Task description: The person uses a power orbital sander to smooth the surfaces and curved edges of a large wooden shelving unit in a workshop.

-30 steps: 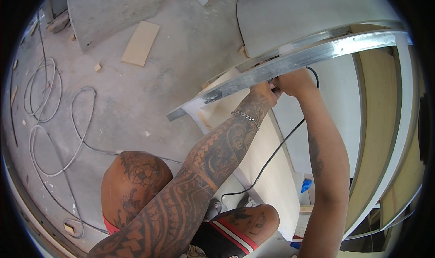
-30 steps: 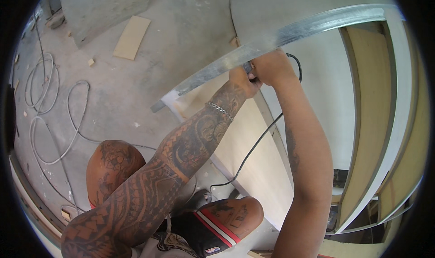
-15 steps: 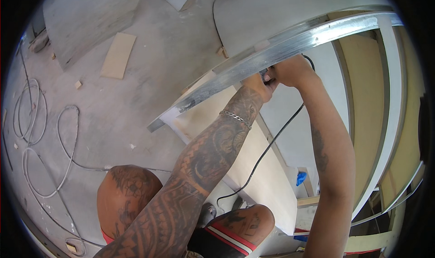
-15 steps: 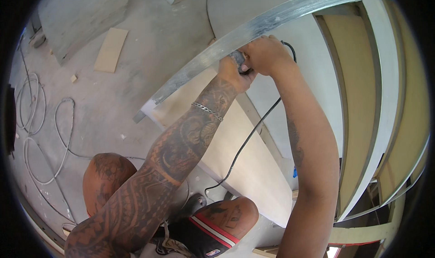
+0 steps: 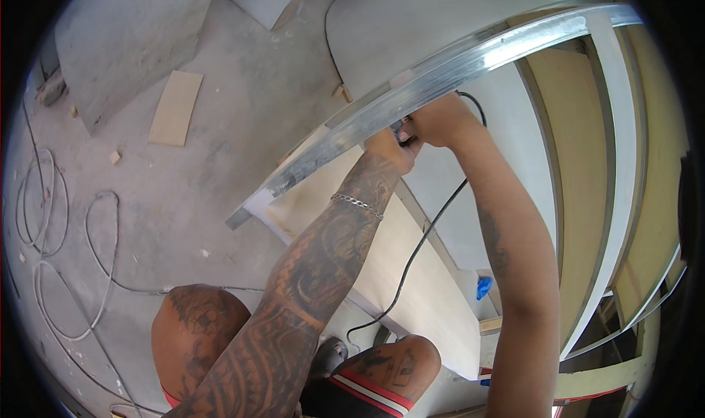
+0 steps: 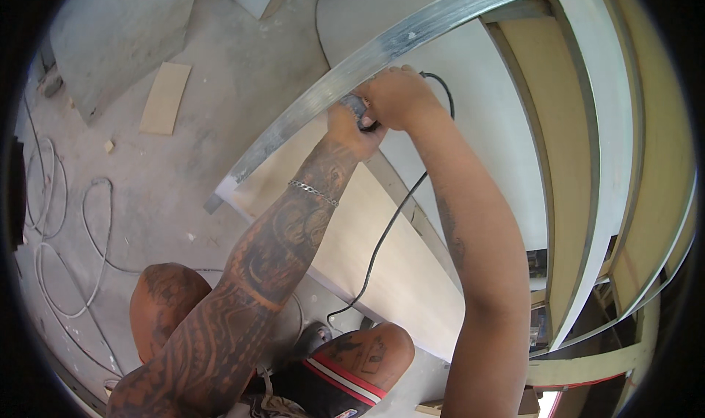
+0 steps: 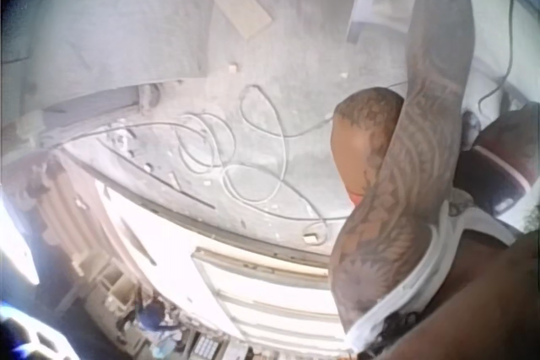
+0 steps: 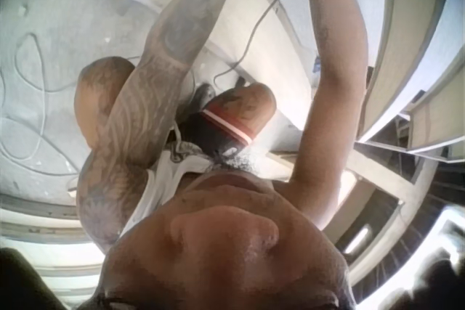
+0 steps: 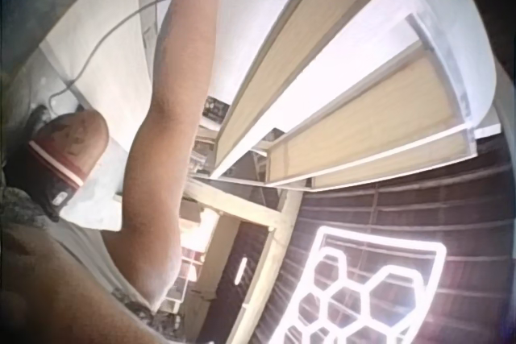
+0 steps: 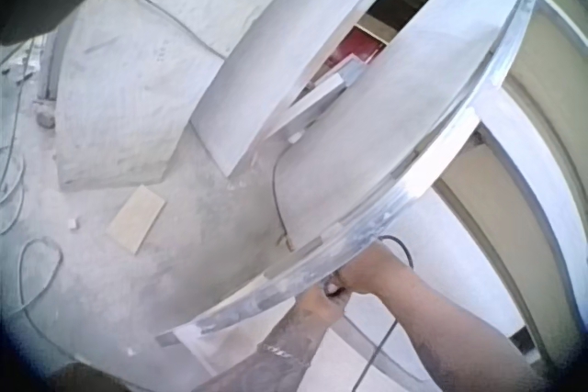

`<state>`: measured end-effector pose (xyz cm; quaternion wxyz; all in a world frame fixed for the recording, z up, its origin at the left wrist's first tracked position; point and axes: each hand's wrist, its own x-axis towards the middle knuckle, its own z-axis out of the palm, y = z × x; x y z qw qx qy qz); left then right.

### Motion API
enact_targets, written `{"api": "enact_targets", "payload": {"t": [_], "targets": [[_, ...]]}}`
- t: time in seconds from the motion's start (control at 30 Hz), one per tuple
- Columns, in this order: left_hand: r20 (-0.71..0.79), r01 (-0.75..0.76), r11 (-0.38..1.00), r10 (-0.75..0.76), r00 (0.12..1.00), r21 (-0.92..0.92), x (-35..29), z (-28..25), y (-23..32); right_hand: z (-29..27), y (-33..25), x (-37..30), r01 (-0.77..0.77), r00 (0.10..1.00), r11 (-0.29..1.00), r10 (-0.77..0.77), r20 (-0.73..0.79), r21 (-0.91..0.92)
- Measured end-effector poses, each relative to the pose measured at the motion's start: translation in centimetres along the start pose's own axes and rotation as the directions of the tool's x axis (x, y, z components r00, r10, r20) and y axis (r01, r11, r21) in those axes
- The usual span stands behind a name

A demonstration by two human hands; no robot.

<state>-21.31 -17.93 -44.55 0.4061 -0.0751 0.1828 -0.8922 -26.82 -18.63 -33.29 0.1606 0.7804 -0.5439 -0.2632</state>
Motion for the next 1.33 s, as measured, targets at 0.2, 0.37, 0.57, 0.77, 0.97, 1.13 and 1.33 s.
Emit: {"api": "enact_targets", "payload": {"t": [0.2, 0.37, 0.57, 0.77, 0.97, 1.13, 1.33], "targets": [[-0.034, -0.016, 0.999, 0.015, 0.999, -0.043, 0.0, -2.7, 1.3, 0.4, -3.0, 0.7, -0.033, 0.994, 0.999, 0.033, 0.105, -0.003], [-0.153, -0.077, 0.997, 0.076, 0.985, -0.002, -0.9, -4.1, 2.0, 2.8, -4.9, 1.0, -0.03, 0.998, 1.0, 0.029, 0.055, 0.006], [-0.163, -0.021, 1.0, 0.018, 0.986, -0.018, -1.1, -7.6, 2.4, 6.8, -5.9, 1.1, -0.063, 0.998, 0.997, 0.063, 0.015, 0.034], [-0.269, 0.039, 0.974, 0.023, 0.963, 0.224, -1.3, -5.8, -1.1, 5.6, -4.3, -4.6, -0.163, 0.985, 0.976, 0.171, -0.039, 0.144], [-0.251, -0.03, 0.68, 0.311, 0.917, 0.732, -2.2, -3.4, -7.4, 5.1, -3.4, -12.6, -0.315, 0.868, 0.878, 0.42, -0.265, 0.36], [0.003, -0.091, 0.17, 0.46, 0.888, 0.981, -4.6, -0.1, -9.2, 5.0, -3.6, -15.2, -0.398, 0.712, 0.698, 0.644, -0.279, 0.595], [0.359, -0.227, -0.556, 0.139, 0.923, 0.799, -9.5, 7.6, -9.2, 5.1, -2.0, -14.4, 0.067, 0.258, 0.674, 0.7, -0.666, 0.735]]}}
